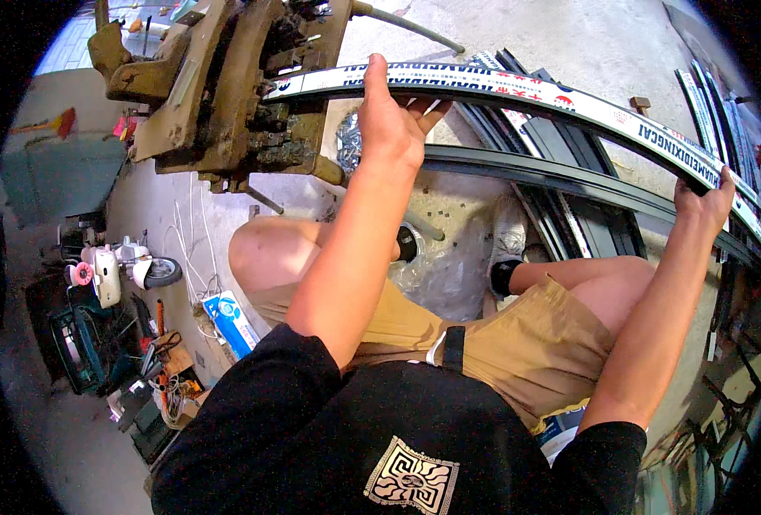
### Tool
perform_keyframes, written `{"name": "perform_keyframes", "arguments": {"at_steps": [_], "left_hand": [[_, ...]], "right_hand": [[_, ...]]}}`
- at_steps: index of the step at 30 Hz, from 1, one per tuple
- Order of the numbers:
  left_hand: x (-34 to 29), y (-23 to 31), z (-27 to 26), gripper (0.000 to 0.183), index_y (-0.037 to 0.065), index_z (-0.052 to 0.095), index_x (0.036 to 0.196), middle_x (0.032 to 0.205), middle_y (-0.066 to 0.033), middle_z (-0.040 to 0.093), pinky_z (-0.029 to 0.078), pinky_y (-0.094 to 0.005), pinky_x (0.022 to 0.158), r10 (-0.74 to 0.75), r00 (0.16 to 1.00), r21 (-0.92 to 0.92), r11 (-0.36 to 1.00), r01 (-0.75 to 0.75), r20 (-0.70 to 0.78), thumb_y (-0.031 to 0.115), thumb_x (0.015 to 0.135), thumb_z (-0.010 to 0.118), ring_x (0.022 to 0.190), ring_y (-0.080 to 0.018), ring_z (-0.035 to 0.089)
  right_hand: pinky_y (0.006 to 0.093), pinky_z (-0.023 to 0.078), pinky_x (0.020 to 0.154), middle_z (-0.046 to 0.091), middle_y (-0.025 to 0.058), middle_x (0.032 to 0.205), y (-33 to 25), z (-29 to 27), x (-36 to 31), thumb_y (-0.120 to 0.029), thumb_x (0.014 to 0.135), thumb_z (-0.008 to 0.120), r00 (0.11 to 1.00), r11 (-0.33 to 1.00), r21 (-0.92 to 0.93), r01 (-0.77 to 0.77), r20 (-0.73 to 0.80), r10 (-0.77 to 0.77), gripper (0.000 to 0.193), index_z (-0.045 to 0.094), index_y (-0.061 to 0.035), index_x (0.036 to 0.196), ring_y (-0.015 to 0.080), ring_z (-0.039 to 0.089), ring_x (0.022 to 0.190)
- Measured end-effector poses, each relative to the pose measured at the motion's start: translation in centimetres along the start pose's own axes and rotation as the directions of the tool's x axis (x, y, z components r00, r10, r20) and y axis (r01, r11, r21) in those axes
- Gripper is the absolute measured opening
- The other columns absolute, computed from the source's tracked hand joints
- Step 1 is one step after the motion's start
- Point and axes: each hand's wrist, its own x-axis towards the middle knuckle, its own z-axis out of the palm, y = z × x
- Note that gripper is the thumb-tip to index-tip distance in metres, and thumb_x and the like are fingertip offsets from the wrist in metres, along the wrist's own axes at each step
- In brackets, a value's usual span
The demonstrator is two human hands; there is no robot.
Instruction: The person picks up metal rails and inserts them into a manual bending machine. They pull the lever of the machine to curve the rails and then remove the finished pieces.
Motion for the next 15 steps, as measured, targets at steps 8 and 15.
{"name": "perform_keyframes", "arguments": {"at_steps": [8,15], "left_hand": [[0.4,0.1,-0.3,0.061,0.001,0.053,0.123,0.109,-0.0132,0.063,0.061,-0.0529,0.081,-0.014,1.000,-0.015,1.000,0.014,0.010,0.057,0.100,0.060,0.097,-0.0269,0.066],[0.5,-0.4,-0.6,0.061,0.000,0.053,0.123,0.108,-0.0144,0.063,0.063,-0.0515,0.080,0.008,1.000,-0.022,1.000,-0.007,0.023,0.056,0.099,0.060,0.096,-0.0277,0.067]], "right_hand": [[0.0531,0.057,0.096,0.070,0.0178,0.123,0.5,0.8,-0.6,-0.026,0.100,0.054,0.999,0.998,-0.050,-0.032,-0.043,0.030,0.037,0.060,-0.0017,0.127,0.0355,0.071,0.110],[0.0585,0.059,0.090,0.070,0.0181,0.116,0.8,-0.2,0.3,-0.025,0.098,0.052,0.994,0.996,0.022,-0.091,-0.065,0.092,0.037,0.061,-0.0022,0.126,0.0342,0.072,0.104]]}}
